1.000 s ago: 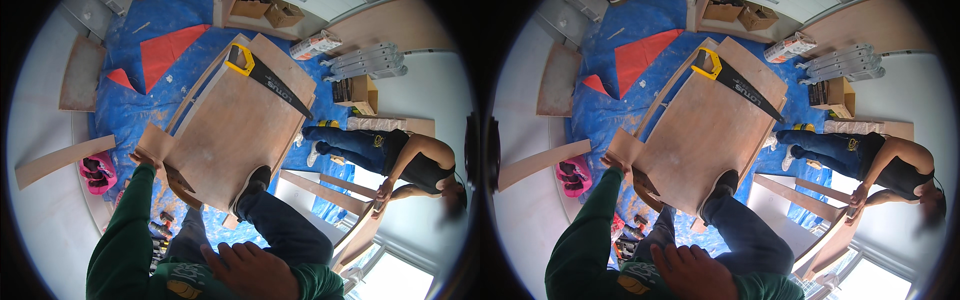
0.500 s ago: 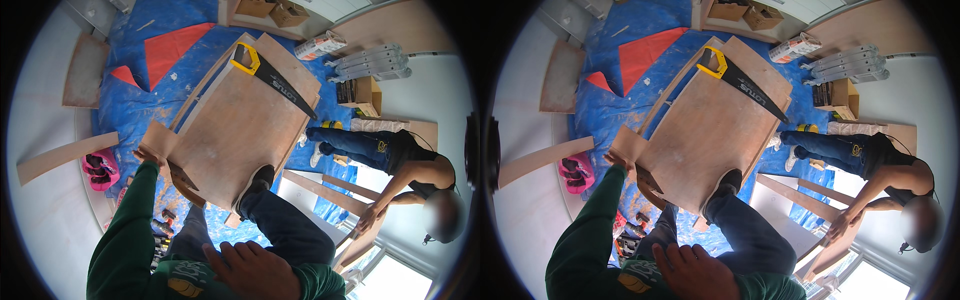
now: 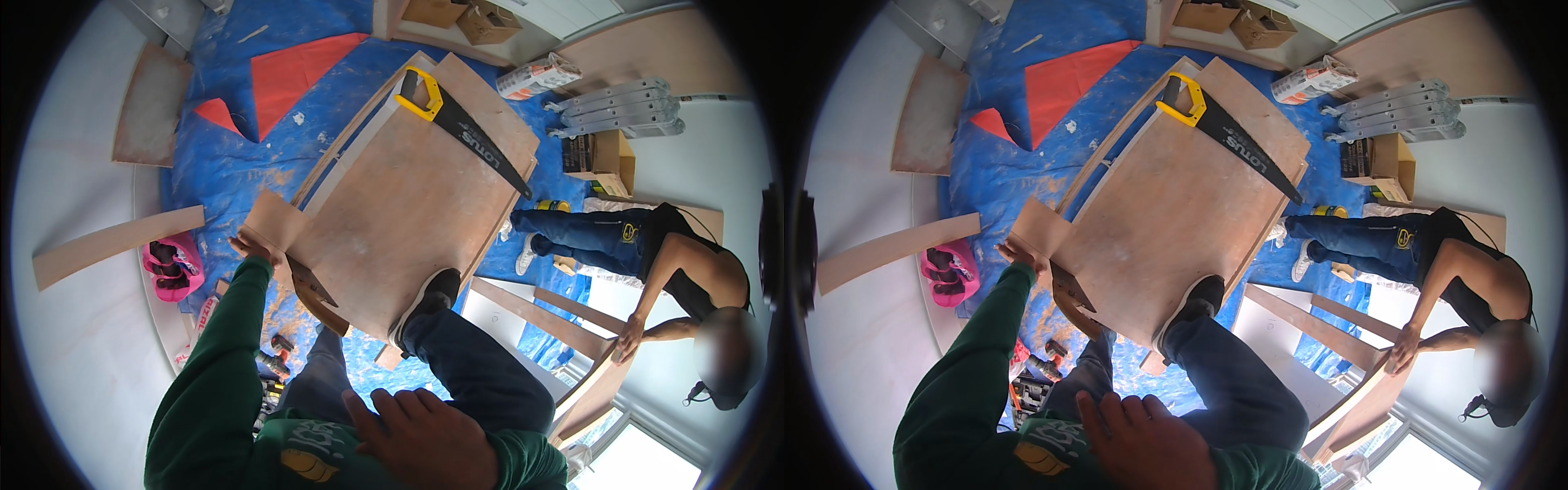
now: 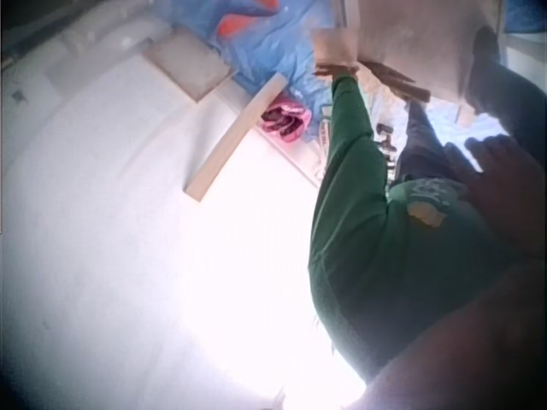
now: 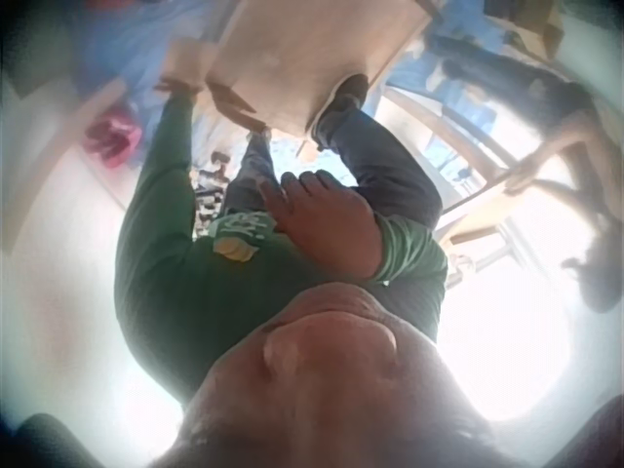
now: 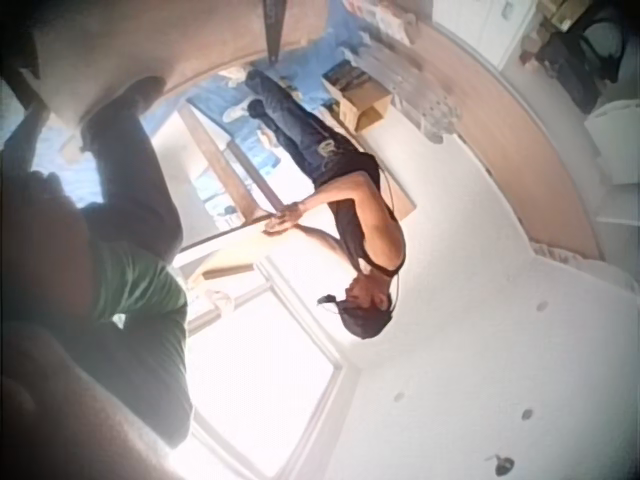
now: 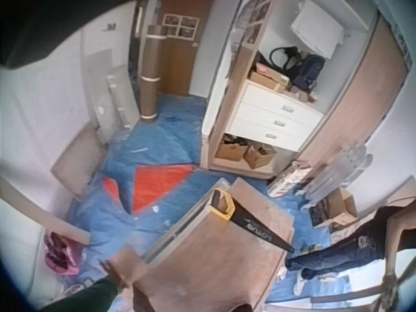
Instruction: The person saws a notch into a wood plank using a hand saw while other people hold the wood in place on a workbench. The person then picks up a wooden assembly and checks the fit.
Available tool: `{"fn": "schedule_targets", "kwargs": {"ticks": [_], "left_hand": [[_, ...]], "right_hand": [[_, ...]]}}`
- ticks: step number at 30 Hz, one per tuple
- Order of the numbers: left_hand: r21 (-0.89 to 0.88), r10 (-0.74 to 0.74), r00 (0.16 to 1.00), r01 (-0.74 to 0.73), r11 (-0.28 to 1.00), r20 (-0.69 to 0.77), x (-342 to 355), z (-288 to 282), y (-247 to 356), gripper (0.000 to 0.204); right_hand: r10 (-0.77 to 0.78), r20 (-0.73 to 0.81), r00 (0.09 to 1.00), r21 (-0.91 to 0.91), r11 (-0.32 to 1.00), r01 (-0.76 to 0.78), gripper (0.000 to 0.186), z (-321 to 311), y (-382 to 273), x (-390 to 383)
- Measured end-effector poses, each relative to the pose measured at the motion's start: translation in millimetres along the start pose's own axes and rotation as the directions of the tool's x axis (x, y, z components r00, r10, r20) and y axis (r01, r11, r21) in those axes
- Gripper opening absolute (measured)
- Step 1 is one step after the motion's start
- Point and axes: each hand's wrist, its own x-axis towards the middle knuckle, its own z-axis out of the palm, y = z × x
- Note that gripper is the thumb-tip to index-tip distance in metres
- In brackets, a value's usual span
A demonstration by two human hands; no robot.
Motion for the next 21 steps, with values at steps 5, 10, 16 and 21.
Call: {"fn": "schedule_targets", "kwargs": {"ticks": [5, 10, 16, 21], "left_hand": [[-0.245, -0.091, 0.993, 0.069, 0.967, -0.081, 55.8, 32.2, -32.6, 0.115], [-0.064, -0.011, 1.0, 0.012, 0.998, 0.007, -8.0, -1.7, 1.2, 0.11], [0.15, -0.054, 0.998, 0.055, 0.987, -0.012, -9.3, -3.4, -21.3, 0.109], [0.019, -0.06, 0.998, 0.06, 0.998, -0.013, -13.3, -3.3, -12.9, 0.111]], "right_hand": [[-0.026, 0.027, 0.999, -0.007, 1.0, 0.026, 0.063, -0.4, -1.5, 2.8], [0.021, 0.045, 0.999, -0.042, 0.999, -0.019, 0.062, 1.5, 1.1, 6.2], [-0.003, 0.048, 0.999, -0.033, 0.999, 0.005, 0.061, -0.7, 0.8, 6.6], [0.017, 0.049, 0.999, -0.025, 1.0, -0.016, 0.061, -0.5, 1.7, 5.9]]}}
